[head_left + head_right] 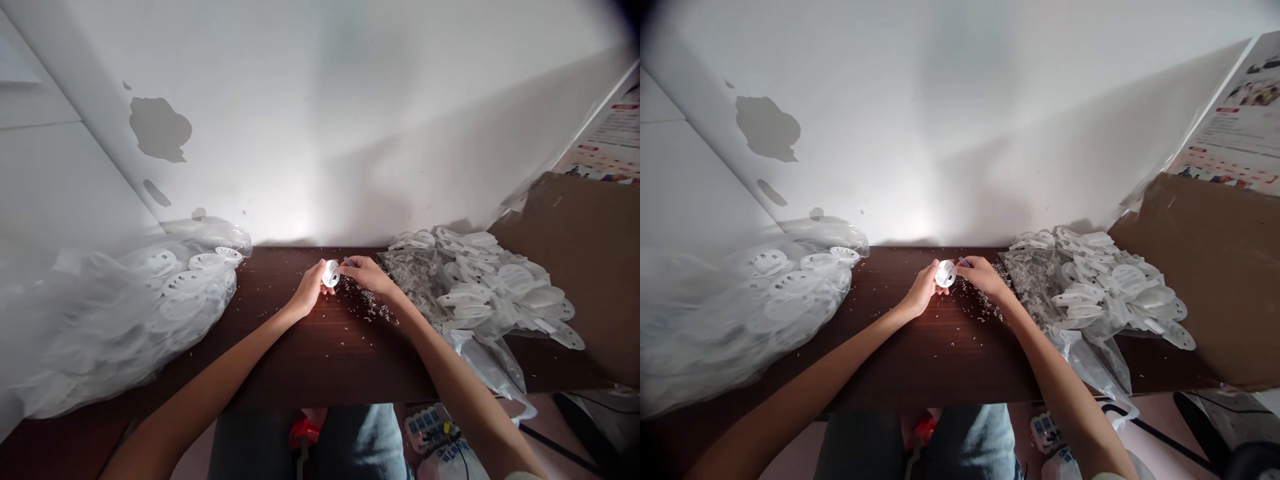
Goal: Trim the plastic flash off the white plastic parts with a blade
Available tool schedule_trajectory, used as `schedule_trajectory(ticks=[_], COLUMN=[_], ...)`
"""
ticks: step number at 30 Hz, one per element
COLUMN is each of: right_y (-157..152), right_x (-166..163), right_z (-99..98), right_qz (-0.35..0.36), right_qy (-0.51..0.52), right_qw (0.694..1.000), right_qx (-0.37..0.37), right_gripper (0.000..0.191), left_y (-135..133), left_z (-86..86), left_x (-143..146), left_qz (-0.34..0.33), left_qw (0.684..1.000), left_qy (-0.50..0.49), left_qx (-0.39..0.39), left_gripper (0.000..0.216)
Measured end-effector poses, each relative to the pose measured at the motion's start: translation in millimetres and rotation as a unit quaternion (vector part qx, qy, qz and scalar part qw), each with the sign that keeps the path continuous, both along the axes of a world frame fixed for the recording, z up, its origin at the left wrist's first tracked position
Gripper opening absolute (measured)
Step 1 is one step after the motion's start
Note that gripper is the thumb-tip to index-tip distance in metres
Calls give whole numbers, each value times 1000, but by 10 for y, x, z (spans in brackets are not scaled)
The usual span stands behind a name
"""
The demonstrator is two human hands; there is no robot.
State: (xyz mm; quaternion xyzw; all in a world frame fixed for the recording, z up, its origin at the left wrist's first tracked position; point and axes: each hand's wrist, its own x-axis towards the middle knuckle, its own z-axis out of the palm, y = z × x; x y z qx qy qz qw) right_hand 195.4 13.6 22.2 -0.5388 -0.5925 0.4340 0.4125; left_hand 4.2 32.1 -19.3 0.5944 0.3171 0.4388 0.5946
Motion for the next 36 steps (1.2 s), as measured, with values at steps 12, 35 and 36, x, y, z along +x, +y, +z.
schedule_trajectory(ticks=[12, 35, 36], right_y=[-9, -10, -24], right_x=[-24, -74, -68], right_z=[-42, -93, -77], right_qz=[9, -55, -44], right_qy=[27, 18, -2], right_qw=[999, 998, 998], right_qx=[-36, 32, 55], right_gripper=[28, 30, 29], left_y=[-65, 1, 3], left_z=[17, -22, -9], left_x=[11, 43, 43], left_qz=[31, 39, 46], left_qw=[998, 998, 997], left_qy=[41, -12, -30], left_qx=[30, -47, -60], left_gripper=[60, 43, 42])
